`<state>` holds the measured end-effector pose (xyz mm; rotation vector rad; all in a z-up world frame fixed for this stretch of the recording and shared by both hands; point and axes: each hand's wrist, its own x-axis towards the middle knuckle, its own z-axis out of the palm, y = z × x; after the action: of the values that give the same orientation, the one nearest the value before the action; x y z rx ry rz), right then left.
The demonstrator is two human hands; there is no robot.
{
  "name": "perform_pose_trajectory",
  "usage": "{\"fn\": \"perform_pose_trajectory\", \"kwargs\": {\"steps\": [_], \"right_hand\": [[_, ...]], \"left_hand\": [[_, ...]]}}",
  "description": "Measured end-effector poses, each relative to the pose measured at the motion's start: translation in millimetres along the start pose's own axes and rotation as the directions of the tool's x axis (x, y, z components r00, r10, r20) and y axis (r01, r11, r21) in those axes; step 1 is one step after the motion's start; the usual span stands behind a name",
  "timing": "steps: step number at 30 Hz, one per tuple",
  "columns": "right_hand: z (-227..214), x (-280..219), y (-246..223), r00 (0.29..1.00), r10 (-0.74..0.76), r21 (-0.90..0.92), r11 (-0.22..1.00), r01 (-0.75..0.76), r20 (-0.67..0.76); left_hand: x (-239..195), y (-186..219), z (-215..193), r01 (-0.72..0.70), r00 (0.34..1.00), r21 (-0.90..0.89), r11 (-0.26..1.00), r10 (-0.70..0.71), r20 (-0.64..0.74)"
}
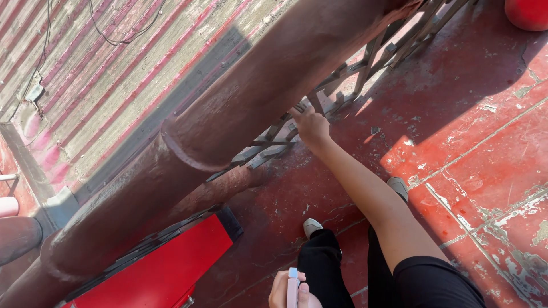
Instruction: Wiping down an outdoor railing and a red box with a cleaning solution and a rag.
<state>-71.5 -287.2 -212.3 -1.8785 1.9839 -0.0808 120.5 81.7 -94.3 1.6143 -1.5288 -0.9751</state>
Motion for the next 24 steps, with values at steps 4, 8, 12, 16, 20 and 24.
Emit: {"fn": "perform_pose_trajectory", "kwargs": {"steps": [4, 8, 12, 16, 20, 24], "right_hand": [[35.6, -2.1, -1.8, 0.981, -0.027, 0.066, 0.998, 0.015, 0.19], [9.9, 11.9, 16.8, 0.998, 0.034, 0.039, 0.999, -0.032, -0.052], [28.2, -4.3, 13.6, 0.991, 0.082, 0.075, 0.994, -0.074, -0.103], [34.8, -6.0, 20.7, 0.999, 0.043, 0.146, 0.989, -0.038, -0.029], [4.3, -15.3, 24.6, 0.984, 0.112, 0.101, 0.99, -0.098, -0.141], [-3.5, -33.6, -29.8, 0.982, 0.154, 0.508, 0.84, -0.189, 0.11]], "left_hand": [[-29.9, -44.9, -27.4, 0.036, 0.996, 0.061, 0.997, -0.03, -0.087], [-35.4, -45.4, -40.9, 0.115, 0.976, 0.151, 0.982, -0.083, -0.199], [-34.7, -39.9, -42.2, 0.016, 0.931, 0.032, 0.999, -0.004, -0.364], [-37.1, -48.1, -48.6, 0.035, 0.946, 0.019, 0.999, -0.027, -0.324], [-35.4, -40.8, -62.7, -0.012, 0.975, 0.017, 1.0, 0.016, -0.22], [-31.4, -37.1, -40.9, -0.071, 0.945, -0.04, 0.997, 0.054, -0.324]]}}
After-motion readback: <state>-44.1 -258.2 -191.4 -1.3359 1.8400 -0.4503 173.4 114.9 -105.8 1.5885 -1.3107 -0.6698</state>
